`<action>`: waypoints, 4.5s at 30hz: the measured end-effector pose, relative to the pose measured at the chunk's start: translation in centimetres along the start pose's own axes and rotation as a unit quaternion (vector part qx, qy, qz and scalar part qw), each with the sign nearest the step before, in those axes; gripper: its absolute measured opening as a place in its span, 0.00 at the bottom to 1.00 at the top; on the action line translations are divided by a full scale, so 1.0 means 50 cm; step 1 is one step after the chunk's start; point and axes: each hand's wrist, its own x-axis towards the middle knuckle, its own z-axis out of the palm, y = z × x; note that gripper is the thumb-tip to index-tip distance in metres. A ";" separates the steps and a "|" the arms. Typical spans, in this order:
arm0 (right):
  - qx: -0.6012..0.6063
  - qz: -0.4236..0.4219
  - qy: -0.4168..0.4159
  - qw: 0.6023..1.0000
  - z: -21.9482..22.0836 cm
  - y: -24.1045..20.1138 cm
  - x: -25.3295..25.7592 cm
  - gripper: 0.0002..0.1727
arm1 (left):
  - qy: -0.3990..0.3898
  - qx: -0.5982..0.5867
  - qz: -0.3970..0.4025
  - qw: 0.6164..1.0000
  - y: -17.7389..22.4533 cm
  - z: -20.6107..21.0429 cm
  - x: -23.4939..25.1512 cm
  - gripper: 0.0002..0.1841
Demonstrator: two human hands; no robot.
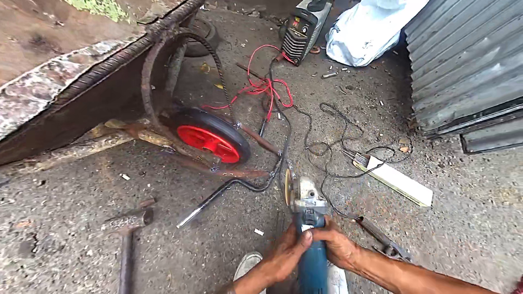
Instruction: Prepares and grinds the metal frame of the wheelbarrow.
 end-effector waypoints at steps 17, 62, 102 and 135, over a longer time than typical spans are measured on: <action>-0.141 -0.184 0.028 0.972 0.107 0.199 0.024 0.53 | 0.273 0.073 -0.175 0.943 0.276 0.087 -0.098 0.21; 0.101 -0.134 -0.012 0.986 0.082 0.225 0.122 0.41 | 0.271 0.235 0.006 0.933 -0.133 -0.048 -0.019 0.57; 0.103 -0.132 -0.020 0.986 0.071 0.206 0.130 0.41 | 0.284 0.217 0.016 0.934 -0.130 -0.037 -0.003 0.57; 0.090 -0.154 -0.007 0.984 0.081 0.216 0.138 0.40 | 0.270 0.208 0.022 0.940 -0.139 -0.059 -0.003 0.54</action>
